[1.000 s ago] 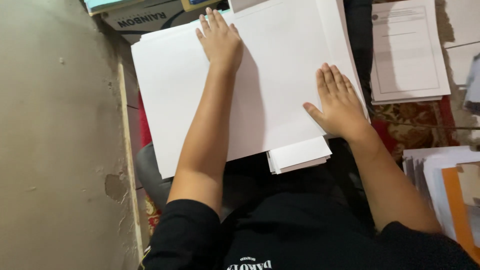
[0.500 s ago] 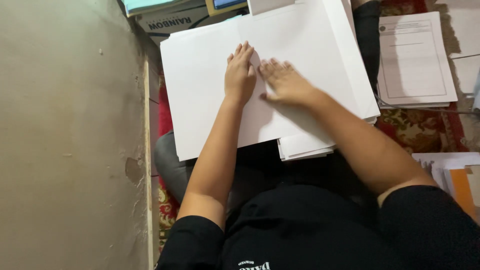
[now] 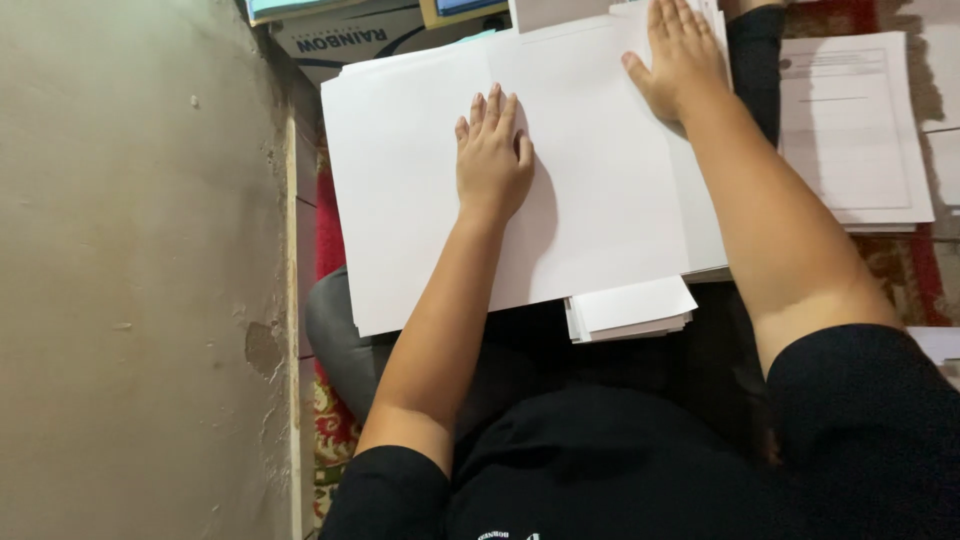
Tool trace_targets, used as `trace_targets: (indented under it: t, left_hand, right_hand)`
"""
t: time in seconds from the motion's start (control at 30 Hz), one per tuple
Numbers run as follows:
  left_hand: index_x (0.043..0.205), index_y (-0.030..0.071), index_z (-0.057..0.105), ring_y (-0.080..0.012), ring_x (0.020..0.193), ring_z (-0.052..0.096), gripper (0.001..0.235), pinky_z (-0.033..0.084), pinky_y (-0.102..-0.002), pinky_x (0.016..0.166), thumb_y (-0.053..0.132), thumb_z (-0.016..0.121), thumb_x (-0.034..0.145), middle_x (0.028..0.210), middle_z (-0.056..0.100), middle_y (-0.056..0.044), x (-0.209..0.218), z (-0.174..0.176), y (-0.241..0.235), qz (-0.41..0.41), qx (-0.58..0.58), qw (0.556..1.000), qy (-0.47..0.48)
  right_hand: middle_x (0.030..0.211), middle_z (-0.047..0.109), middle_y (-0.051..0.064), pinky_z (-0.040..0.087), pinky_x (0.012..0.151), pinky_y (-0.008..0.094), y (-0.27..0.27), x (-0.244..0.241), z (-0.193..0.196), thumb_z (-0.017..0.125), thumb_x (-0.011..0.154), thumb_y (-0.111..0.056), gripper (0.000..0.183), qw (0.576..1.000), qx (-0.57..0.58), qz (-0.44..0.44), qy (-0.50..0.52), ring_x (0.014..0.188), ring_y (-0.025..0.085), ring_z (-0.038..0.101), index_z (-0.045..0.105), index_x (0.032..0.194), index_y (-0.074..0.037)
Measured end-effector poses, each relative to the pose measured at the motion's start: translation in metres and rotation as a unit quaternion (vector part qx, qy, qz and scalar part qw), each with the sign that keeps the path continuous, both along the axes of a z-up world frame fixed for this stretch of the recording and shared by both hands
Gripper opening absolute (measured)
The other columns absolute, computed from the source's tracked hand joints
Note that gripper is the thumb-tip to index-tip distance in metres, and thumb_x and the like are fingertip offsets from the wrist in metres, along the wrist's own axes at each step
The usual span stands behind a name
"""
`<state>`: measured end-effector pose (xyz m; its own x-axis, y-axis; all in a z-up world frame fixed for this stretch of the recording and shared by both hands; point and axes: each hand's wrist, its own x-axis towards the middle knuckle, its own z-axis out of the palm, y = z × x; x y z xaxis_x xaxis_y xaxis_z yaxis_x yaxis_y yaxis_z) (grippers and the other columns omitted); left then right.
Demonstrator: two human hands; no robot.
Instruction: Assembling paper folders by folding covers and inserting printed documents
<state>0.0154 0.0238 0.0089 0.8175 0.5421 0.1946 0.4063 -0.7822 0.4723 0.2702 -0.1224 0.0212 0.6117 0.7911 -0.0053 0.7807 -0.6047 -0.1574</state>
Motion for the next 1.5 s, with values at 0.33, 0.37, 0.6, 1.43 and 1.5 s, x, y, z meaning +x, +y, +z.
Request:
trace_targets:
  t: [0.33,0.37,0.6,1.43,1.5]
  left_hand:
    - [0.156,0.015,0.045,-0.0355,0.156,0.024,0.061,0.016,-0.057,0.125,0.031,0.049,0.098,0.167,0.030,-0.014,0.007,-0.008,0.006,0.018,0.036,0.999,0.018]
    - [0.156,0.015,0.045,-0.0355,0.156,0.024,0.061,0.016,-0.057,0.125,0.031,0.049,0.098,0.167,0.030,-0.014,0.005,-0.009,0.004,0.011,0.034,0.999,0.018]
    - [0.163,0.012,0.031,-0.0333,0.158,0.011,0.063,0.007,-0.055,0.127,0.036,0.039,0.106,0.171,0.017,-0.014,-0.004,0.012,-0.005,-0.010,0.023,0.997,0.068]
    - [0.157,0.013,0.044,-0.0400,0.154,0.023,0.049,0.016,-0.065,0.123,0.024,0.045,0.110,0.165,0.030,-0.019,0.034,0.016,-0.078,-0.165,0.073,0.983,0.038]
    - [0.157,0.012,0.044,-0.0404,0.154,0.022,0.049,0.014,-0.064,0.124,0.024,0.044,0.110,0.165,0.029,-0.019,0.034,0.019,-0.079,-0.170,0.063,0.983,0.038]
  right_hand:
    - [0.172,-0.013,0.015,-0.005,0.129,0.043,-0.079,-0.198,0.096,0.039,0.098,-0.056,0.095,0.981,-0.129,0.049,0.133,0.158,0.029,-0.010,-0.006,0.162,-0.003]
    - [0.172,-0.013,0.015,-0.005,0.129,0.043,-0.100,-0.205,0.058,0.039,0.098,-0.056,0.095,0.981,-0.131,0.042,0.134,0.158,0.029,-0.010,-0.006,0.162,-0.003]
    - [0.173,-0.005,0.014,0.001,0.127,0.044,-0.180,-0.202,0.029,0.031,0.086,-0.084,0.112,0.990,-0.067,0.049,0.111,0.159,0.028,-0.004,0.000,0.164,-0.009]
    - [0.101,0.059,0.021,0.046,0.085,0.044,-0.331,-0.092,-0.153,0.042,0.121,-0.033,0.050,0.863,0.463,-0.161,-0.120,0.094,0.035,0.057,0.063,0.101,0.008]
    - [0.102,0.059,0.020,0.047,0.080,0.046,-0.340,-0.054,-0.201,0.056,0.109,-0.016,0.022,0.914,0.339,-0.180,-0.130,0.097,0.036,0.058,0.062,0.102,0.004]
